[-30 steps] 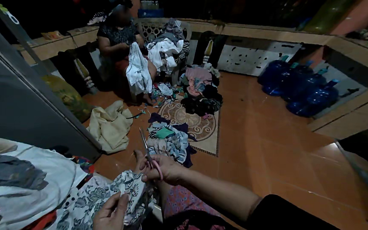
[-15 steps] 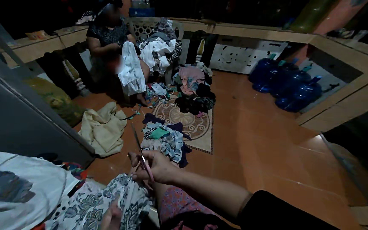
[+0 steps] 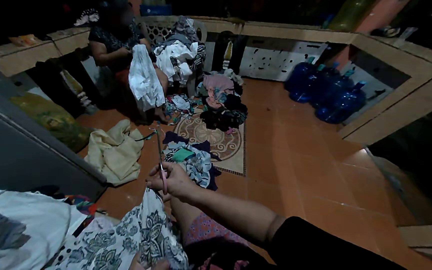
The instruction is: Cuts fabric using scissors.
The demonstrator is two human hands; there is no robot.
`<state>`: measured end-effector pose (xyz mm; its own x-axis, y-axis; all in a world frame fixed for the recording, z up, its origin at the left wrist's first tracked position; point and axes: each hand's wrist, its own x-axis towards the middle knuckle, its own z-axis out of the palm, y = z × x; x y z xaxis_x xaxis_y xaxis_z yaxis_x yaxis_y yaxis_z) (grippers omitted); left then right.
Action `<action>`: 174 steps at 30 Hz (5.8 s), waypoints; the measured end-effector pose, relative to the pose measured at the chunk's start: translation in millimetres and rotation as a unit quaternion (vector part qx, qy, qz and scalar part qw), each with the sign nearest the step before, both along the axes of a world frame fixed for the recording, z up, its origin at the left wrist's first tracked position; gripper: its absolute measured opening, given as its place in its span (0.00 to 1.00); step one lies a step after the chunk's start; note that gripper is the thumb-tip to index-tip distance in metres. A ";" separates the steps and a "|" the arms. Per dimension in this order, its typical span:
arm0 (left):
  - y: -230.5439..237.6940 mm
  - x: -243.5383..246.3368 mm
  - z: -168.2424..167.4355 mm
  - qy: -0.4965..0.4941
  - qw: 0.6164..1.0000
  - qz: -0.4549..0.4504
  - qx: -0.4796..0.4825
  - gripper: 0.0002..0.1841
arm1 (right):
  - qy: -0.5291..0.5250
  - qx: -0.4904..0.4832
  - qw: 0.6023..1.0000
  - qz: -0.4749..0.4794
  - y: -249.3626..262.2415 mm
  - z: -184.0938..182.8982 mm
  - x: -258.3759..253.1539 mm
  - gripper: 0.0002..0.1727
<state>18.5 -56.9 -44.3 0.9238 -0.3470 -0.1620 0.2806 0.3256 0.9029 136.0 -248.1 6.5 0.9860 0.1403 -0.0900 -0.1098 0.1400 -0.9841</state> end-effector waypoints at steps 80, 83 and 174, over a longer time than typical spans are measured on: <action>31.5 60.0 90.3 -0.078 0.924 0.372 0.041 0.15 | -0.201 -0.167 0.907 0.331 -12.9 -77.1 -30.5 0.30; 32.4 61.1 89.4 -0.079 0.922 0.376 0.043 0.15 | -0.195 -0.187 0.903 0.334 -15.6 -78.1 -30.7 0.29; 12.0 35.6 66.9 -0.049 0.966 0.215 0.135 0.16 | -0.166 -0.112 0.937 0.285 -11.9 -71.8 -24.2 0.33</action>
